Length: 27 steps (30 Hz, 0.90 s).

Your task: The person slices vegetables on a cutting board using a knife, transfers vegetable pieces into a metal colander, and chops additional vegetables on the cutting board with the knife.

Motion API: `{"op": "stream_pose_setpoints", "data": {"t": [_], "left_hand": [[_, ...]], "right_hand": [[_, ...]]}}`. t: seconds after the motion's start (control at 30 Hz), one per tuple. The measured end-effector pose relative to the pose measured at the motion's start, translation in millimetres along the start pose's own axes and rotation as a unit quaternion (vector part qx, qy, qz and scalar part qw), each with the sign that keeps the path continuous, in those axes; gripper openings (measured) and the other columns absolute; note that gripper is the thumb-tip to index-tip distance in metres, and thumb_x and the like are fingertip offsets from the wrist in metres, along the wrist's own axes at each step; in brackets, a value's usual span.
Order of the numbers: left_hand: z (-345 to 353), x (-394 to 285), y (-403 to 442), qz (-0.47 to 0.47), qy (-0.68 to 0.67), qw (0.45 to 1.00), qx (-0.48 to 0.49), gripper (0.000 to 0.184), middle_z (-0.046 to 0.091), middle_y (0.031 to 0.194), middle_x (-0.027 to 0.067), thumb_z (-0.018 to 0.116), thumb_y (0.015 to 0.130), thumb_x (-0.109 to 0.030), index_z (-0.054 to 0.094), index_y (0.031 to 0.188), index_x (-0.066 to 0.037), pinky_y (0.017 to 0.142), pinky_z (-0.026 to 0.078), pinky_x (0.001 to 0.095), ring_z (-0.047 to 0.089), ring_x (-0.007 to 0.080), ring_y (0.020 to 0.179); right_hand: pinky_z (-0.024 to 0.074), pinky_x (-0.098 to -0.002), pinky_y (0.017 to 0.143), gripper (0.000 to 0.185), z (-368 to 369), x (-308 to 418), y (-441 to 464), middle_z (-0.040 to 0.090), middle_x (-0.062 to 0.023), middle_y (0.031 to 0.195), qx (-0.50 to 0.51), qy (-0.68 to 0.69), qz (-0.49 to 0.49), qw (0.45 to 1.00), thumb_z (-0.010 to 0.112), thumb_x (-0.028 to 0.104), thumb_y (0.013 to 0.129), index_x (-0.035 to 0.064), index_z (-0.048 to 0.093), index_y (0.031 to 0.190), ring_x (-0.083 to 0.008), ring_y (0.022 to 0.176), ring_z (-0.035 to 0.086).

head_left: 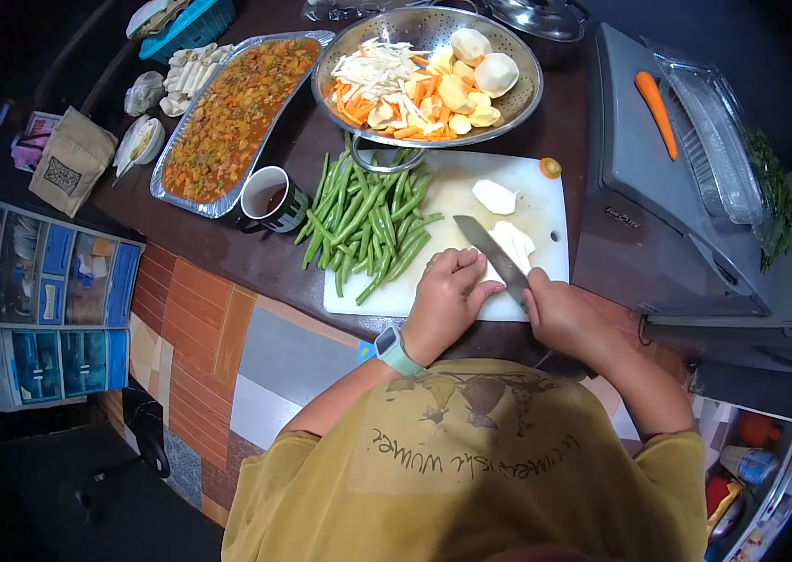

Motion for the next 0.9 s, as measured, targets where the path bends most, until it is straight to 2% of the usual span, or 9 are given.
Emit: {"op": "stream_pose_setpoints", "data": {"t": [0.2, 0.27, 0.33, 0.4, 0.47, 0.6, 0.73, 0.8, 0.9], "left_hand": [[-0.5, -0.2, -2.7, -0.004, 0.037, 0.999, 0.006, 0.03, 0.061, 0.084, 0.0122, 0.078, 0.068, -0.017, 0.067, 0.089, 0.002, 0.069, 0.049, 0.0357, 0.057, 0.0303, 0.078], [-1.1, -2.1, -2.0, 0.001, 0.041, 0.999, 0.01, 0.03, 0.061, 0.084, 0.0122, 0.078, 0.068, -0.017, 0.067, 0.089, 0.001, 0.069, 0.048, 0.036, 0.057, 0.0302, 0.077], [-1.0, -0.3, -0.9, 0.009, 0.049, 0.999, 0.013, 0.029, 0.061, 0.084, 0.0122, 0.078, 0.068, -0.016, 0.067, 0.089, 0.001, 0.068, 0.048, 0.0363, 0.056, 0.0302, 0.076], [-0.2, 0.1, -1.1, 0.045, 0.041, 0.998, -0.02, 0.03, 0.063, 0.082, 0.0107, 0.08, 0.066, -0.017, 0.068, 0.087, 0.0, 0.062, 0.048, 0.0338, 0.056, 0.0253, 0.069], [-2.1, -2.1, -0.4, 0.041, 0.047, 0.998, -0.008, 0.029, 0.062, 0.082, 0.0111, 0.079, 0.067, -0.016, 0.068, 0.088, 0.0, 0.065, 0.048, 0.0351, 0.056, 0.0274, 0.072], [-0.7, -1.4, -2.9, 0.017, 0.038, 0.999, -0.004, 0.027, 0.061, 0.081, 0.0112, 0.077, 0.068, -0.014, 0.067, 0.089, 0.001, 0.068, 0.047, 0.0362, 0.056, 0.0293, 0.075], [-1.1, 1.2, -5.0, 0.006, 0.014, 1.0, -0.017, 0.021, 0.061, 0.079, 0.0103, 0.078, 0.068, -0.015, 0.068, 0.081, -0.001, 0.067, 0.046, 0.0363, 0.057, 0.0281, 0.073], [-2.2, 0.1, -3.9, 0.002, 0.014, 1.0, -0.015, 0.02, 0.061, 0.077, 0.01, 0.078, 0.068, -0.015, 0.068, 0.079, -0.002, 0.066, 0.047, 0.0365, 0.057, 0.0281, 0.072], [-2.2, 1.8, -2.9, 0.019, 0.019, 1.0, -0.014, 0.021, 0.06, 0.075, 0.0094, 0.079, 0.067, -0.016, 0.069, 0.08, -0.003, 0.062, 0.047, 0.0351, 0.056, 0.0265, 0.068]], "right_hand": [[0.0423, -0.0507, 0.062, 0.017, -15.4, 9.4, -38.1, 0.056, -0.0293, 0.073, 0.011, -0.008, -0.01, 1.0, 0.043, 0.013, 0.093, -0.0033, 0.041, 0.091, -0.047, 0.073, 0.056], [0.0418, -0.0518, 0.063, 0.016, -10.6, 6.1, -39.0, 0.056, -0.0301, 0.074, 0.034, -0.013, 0.031, 0.999, 0.043, 0.013, 0.093, -0.0034, 0.041, 0.092, -0.048, 0.074, 0.056], [0.042, -0.0526, 0.064, 0.017, -7.8, 6.9, -36.3, 0.057, -0.0305, 0.075, 0.035, -0.006, 0.011, 0.999, 0.042, 0.013, 0.093, -0.0034, 0.04, 0.093, -0.0485, 0.074, 0.056], [0.0423, -0.0535, 0.065, 0.017, -0.6, 4.4, -25.6, 0.057, -0.031, 0.076, 0.033, 0.002, -0.007, 0.999, 0.042, 0.013, 0.093, -0.0035, 0.04, 0.094, -0.0489, 0.075, 0.056], [0.0455, -0.0511, 0.075, 0.016, 16.8, -5.5, -1.5, 0.058, -0.0343, 0.088, 0.064, 0.017, 0.034, 0.997, 0.039, 0.004, 0.085, -0.0074, 0.041, 0.096, -0.0489, 0.086, 0.057], [0.0453, -0.0522, 0.072, 0.013, 16.1, -1.8, 13.3, 0.058, -0.0335, 0.084, 0.024, 0.02, 0.025, 0.999, 0.037, 0.004, 0.087, -0.0053, 0.044, 0.092, -0.0484, 0.081, 0.058], [0.0447, -0.0528, 0.07, 0.012, 2.7, 2.7, -9.3, 0.058, -0.0327, 0.079, 0.028, 0.006, 0.018, 0.999, 0.037, 0.005, 0.088, -0.0047, 0.042, 0.091, -0.0486, 0.079, 0.057], [0.0418, -0.0536, 0.064, 0.018, -12.6, 13.0, -29.0, 0.057, -0.029, 0.072, 0.009, -0.011, -0.004, 1.0, 0.042, 0.014, 0.094, -0.0038, 0.041, 0.091, -0.0476, 0.072, 0.056], [0.0428, -0.0533, 0.067, 0.013, -16.6, 13.6, -38.6, 0.057, -0.0324, 0.076, 0.068, -0.032, 0.042, 0.996, 0.036, 0.006, 0.089, -0.0053, 0.038, 0.094, -0.0496, 0.077, 0.056]]}}
Point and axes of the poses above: each hand's wrist, its own y-axis towards the middle knuckle, its own z-axis out of the palm, x = y × z, the point moved 3 cm from there along y, towards the middle knuckle
